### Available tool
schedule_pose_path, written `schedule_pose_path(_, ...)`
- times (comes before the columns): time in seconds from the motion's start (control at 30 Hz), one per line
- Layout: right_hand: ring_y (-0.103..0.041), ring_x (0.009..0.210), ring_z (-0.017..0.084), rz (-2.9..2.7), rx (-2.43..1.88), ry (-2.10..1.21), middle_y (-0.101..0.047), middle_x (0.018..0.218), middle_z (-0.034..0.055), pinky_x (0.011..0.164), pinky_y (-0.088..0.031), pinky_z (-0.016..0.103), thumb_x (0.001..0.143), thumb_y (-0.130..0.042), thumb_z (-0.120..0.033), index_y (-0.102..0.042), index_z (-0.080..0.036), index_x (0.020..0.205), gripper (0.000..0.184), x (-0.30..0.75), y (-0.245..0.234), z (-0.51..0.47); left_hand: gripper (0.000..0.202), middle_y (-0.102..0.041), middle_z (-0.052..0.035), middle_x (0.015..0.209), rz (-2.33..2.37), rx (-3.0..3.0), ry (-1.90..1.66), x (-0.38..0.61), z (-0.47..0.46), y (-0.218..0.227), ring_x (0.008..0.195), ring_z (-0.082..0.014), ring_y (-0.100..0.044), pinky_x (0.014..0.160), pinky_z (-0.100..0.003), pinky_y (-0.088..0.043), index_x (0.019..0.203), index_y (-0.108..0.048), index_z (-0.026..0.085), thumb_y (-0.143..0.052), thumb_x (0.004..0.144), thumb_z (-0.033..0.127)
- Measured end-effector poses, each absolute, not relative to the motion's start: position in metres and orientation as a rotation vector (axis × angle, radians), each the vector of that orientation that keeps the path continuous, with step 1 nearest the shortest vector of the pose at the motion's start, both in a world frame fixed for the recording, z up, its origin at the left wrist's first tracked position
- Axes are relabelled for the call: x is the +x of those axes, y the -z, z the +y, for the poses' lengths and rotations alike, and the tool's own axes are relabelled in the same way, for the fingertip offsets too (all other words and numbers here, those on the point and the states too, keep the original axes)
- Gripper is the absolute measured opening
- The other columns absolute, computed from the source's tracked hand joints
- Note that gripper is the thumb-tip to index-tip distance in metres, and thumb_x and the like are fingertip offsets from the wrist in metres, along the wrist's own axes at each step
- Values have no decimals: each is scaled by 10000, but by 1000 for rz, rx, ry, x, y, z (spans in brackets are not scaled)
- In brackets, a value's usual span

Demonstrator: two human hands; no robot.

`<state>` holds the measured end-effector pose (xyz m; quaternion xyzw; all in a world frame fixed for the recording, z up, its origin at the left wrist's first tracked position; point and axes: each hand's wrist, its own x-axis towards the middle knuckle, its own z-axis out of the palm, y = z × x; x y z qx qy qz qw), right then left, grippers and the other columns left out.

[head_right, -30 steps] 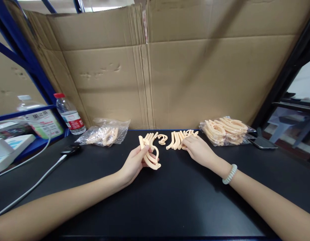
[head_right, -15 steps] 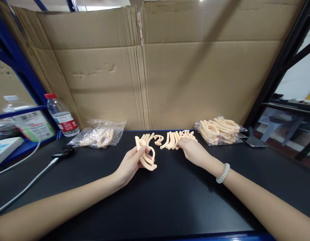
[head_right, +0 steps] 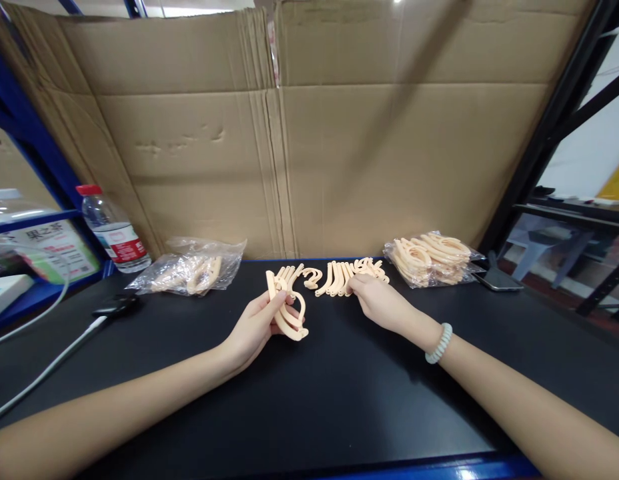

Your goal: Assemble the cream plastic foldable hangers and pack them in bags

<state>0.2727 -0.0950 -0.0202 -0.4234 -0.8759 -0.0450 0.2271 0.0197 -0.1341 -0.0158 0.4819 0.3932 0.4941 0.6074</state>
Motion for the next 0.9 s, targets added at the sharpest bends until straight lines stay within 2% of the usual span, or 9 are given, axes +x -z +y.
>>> schedule_pose_path(0.07, -616, 896, 215, -2407, -1138, 151, -652, 919, 98, 826, -513, 398, 882, -391, -68, -613, -148, 936, 243, 266, 18, -100, 258, -692, -52, 629, 908, 1112, -1141, 20, -133, 17, 561, -179, -685, 550, -276, -574, 824, -563, 135, -599, 873, 385)
schedule_pose_path(0.13, -592, 1023, 237, -2447, -1071, 182, -649, 1051, 116, 907, -486, 430, 917, -424, -148, -603, -153, 1063, 231, 257, 17, -107, 246, -692, -51, 627, 918, 1114, -1142, 21, -132, 17, 565, -178, -688, 553, -275, -577, 829, -561, 133, -583, 885, 372)
schedule_pose_path(0.23, -475, 1248, 267, -2558, -969, 207, -549, 1325, 127, 1042, -400, 459, 949, -458, -305, -514, -176, 1292, 371, 243, 16, -114, 243, -692, -47, 628, 933, 1121, -1142, 22, -132, 17, 553, -170, -685, 552, -270, -578, 833, -565, 128, -577, 891, 363)
schedule_pose_path(0.3, -414, 1315, 285, -2621, -965, 216, -489, 1409, 120, 1085, -353, 479, 962, -431, -394, -464, -184, 1363, 454, 238, 18, -115, 249, -694, -45, 636, 929, 1131, -1142, 22, -132, 17, 555, -167, -686, 556, -270, -580, 836, -569, 125, -580, 890, 368)
schedule_pose_path(0.4, -365, 1354, 313, -2643, -1034, 240, -465, 1434, 132, 1099, -317, 521, 967, -391, -458, -448, -171, 1386, 511, 238, 21, -112, 263, -696, -45, 632, 925, 1140, -1140, 21, -132, 18, 559, -170, -690, 550, -262, -577, 840, -565, 127, -585, 884, 386)
schedule_pose_path(0.6, -316, 1383, 341, -2579, -1155, 352, -421, 1456, 179, 1107, -282, 554, 963, -404, -445, -520, -143, 1322, 483, 248, 23, -106, 271, -697, -47, 623, 920, 1129, -1130, 22, -131, 18, 557, -181, -693, 549, -276, -578, 836, -557, 131, -589, 880, 397)
schedule_pose_path(0.67, -289, 1397, 339, -2592, -1141, 341, -398, 1479, 163, 1111, -275, 554, 967, -388, -458, -482, -155, 1365, 509, 248, 23, -107, 260, -696, -46, 625, 925, 1128, -1129, 22, -131, 18, 555, -177, -692, 552, -275, -578, 835, -559, 128, -578, 890, 382)
schedule_pose_path(0.8, -223, 1426, 316, -2691, -1049, 198, -406, 1491, 77, 1131, -248, 539, 980, -343, -477, -444, -222, 1408, 508, 245, 20, -109, 253, -698, -47, 644, 941, 1134, -1126, 22, -132, 18, 559, -171, -687, 569, -281, -579, 844, -561, 126, -570, 897, 373)
schedule_pose_path(0.9, -254, 1416, 311, -2687, -1057, 152, -448, 1461, 92, 1130, -260, 525, 978, -350, -478, -471, -187, 1389, 518, 245, 20, -108, 249, -701, -53, 657, 953, 1144, -1116, 21, -132, 17, 571, -172, -687, 574, -284, -577, 859, -557, 128, -548, 909, 373)
